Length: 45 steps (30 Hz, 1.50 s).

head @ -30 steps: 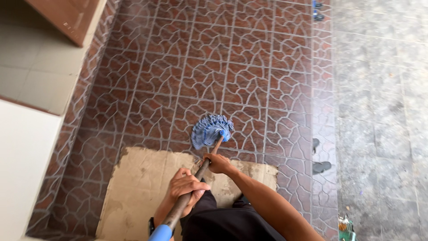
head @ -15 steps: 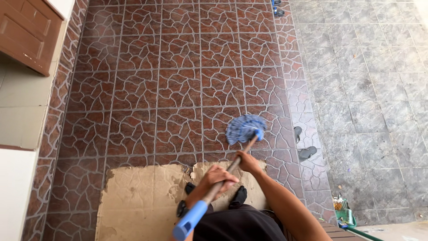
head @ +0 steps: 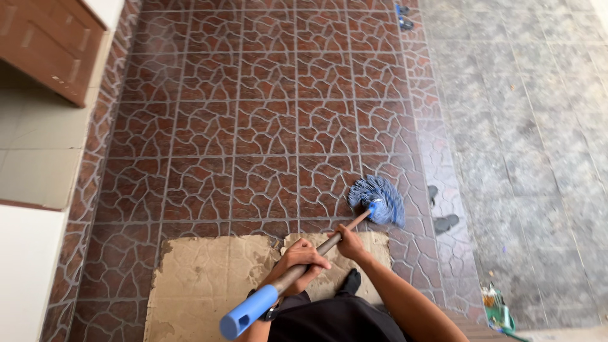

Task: The person mops a tiled entryway and porch area using a blue mop, moving around a motorcycle and a shoe rack.

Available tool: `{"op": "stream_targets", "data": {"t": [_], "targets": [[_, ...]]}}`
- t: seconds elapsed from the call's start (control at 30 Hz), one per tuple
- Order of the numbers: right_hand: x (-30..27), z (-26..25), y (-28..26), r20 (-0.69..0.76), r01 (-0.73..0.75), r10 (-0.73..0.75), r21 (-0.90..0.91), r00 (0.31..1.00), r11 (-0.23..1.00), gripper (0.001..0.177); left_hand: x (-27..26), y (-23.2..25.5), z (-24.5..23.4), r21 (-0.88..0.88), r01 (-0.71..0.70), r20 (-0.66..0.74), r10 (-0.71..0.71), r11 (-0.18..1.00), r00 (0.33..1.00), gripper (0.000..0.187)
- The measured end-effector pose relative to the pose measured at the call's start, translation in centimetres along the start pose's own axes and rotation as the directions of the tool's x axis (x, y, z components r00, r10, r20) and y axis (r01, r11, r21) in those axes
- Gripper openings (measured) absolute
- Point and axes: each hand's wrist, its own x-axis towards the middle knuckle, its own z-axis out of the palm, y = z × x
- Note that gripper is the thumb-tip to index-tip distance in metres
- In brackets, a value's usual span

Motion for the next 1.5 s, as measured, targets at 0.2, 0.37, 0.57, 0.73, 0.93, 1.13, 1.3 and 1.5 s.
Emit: {"op": "stream_targets", "data": {"t": [0.2, 0.37, 0.57, 0.73, 0.93, 1.13, 1.3, 1.5], "targets": [[2.9, 5.7, -3.4, 0.163, -0.009, 0.013, -0.024, 0.987, 1.000, 0.019, -2.2, 3.0, -4.4, 0.039, -0.003, -0.153, 0.009, 0.999, 0.988, 0.015], [5.3, 11.1, -6.7, 0.227, 0.110, -0.135, 0.118, 0.964, 0.987, 0.018, -3.9, 4.9, -8.0, 0.141, 0.013, -0.247, 0.023, 0.990, 0.969, 0.013], [7.4, 16.5, -13.1, 0.330, 0.109, -0.127, 0.072, 0.936, 0.991, 0.025, -6.0, 7.3, -11.9, 0.240, 0.054, -0.356, 0.036, 0.969, 0.934, 0.015], [8.2, 20.5, -18.3, 0.415, 0.117, -0.145, 0.092, 0.898, 0.989, 0.024, -7.9, 9.1, -14.1, 0.329, 0.084, -0.415, 0.064, 0.941, 0.907, 0.017], [7.3, 23.8, -23.1, 0.627, 0.202, -0.119, -0.063, 0.770, 0.977, 0.040, -10.9, 10.8, -16.8, 0.448, 0.132, -0.399, 0.065, 0.884, 0.915, 0.018], [5.1, 24.1, -23.2, 0.645, 0.199, -0.112, -0.063, 0.756, 0.978, 0.036, -12.7, 11.6, -19.7, 0.490, 0.103, -0.332, 0.075, 0.866, 0.940, 0.014], [6.6, 20.2, -21.4, 0.575, 0.140, -0.005, -0.192, 0.818, 0.971, 0.017, -9.8, 9.4, -20.7, 0.406, 0.062, -0.274, 0.057, 0.912, 0.960, 0.013], [9.5, 12.6, -15.9, 0.423, 0.026, 0.080, -0.240, 0.903, 0.971, 0.013, -2.6, 6.0, -17.3, 0.220, 0.010, -0.238, 0.044, 0.976, 0.970, 0.009]]}}
